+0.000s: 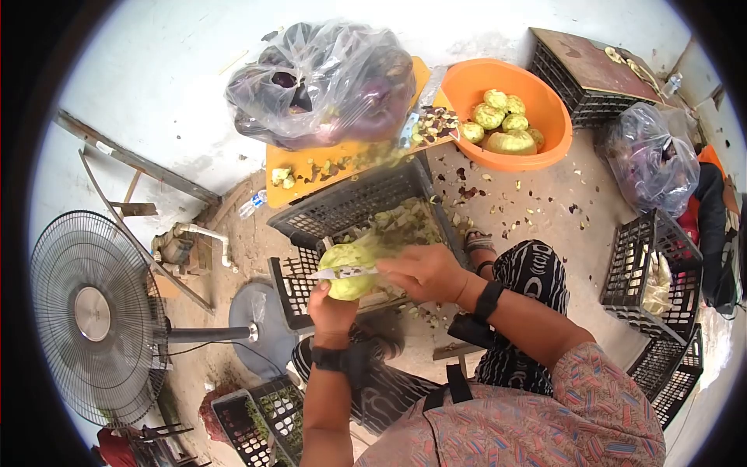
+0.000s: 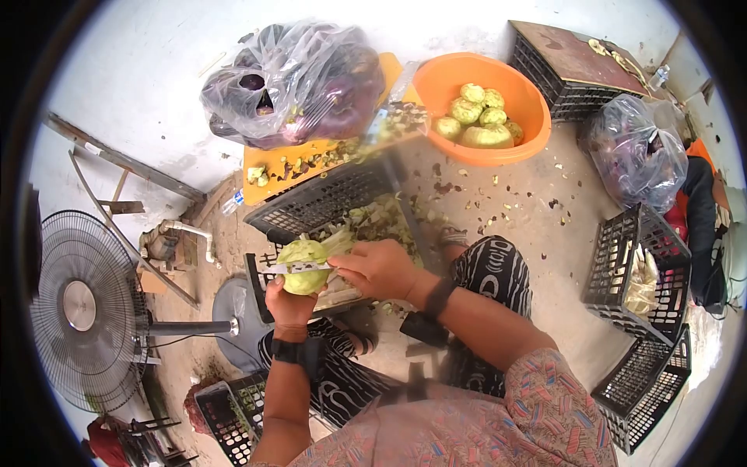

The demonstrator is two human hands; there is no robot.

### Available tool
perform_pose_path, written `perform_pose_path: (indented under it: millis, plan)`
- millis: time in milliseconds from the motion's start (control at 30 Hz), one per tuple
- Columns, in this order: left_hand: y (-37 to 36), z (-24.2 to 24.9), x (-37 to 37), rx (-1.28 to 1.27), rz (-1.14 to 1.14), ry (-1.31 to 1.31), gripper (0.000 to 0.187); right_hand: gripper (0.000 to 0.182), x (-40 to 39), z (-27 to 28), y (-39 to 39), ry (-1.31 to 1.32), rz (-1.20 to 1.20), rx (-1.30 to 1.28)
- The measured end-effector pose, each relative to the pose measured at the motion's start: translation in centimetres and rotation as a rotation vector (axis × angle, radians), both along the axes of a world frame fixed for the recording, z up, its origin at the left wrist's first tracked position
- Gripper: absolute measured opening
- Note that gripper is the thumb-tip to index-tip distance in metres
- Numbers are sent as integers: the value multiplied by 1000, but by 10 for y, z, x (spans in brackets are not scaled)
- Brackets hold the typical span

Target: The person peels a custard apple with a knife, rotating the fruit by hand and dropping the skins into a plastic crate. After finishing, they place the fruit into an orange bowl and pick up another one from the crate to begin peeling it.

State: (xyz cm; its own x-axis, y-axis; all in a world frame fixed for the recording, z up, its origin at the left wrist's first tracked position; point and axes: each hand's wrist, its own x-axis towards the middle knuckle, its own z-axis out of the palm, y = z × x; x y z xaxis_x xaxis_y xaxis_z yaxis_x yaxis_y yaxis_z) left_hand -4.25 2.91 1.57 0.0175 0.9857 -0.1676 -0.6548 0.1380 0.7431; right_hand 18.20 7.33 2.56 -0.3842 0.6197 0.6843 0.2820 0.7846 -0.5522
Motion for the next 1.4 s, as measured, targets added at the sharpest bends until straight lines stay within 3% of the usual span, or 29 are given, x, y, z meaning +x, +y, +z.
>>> perform_pose_path:
  millis: [267, 333, 533, 867, 1167, 1267, 1333, 1400]
  plan:
    - [-14, 13, -6, -97, -9, -254, 78, 20, 10, -10, 12, -39, -72, -34]
    - [-12, 8, -5, -69, -42, -118, 78, 20, 8, -8, 9, -55, -89, -63]
    - [2, -4, -9, -5, -81, -101, 75, 20, -4, 11, -1, 121, -38, -96]
    - [8, 10, 19, 152, 48, 138, 77, 19, -6, 9, -5, -11, 0, -43]
    - [-4, 18, 13, 156, 38, 25, 78, 20, 15, -22, 13, -160, -197, -117]
    - [1, 6, 1, 99, 17, -93, 72, 20, 9, -13, 9, -117, -200, -170]
    - [7, 6, 3, 45, 19, -72, 78, 19, 6, 7, 7, 13, -187, -263]
    - [12, 4, 4, 46, 33, -83, 69, 21, 1, 21, 5, 26, -134, -283]
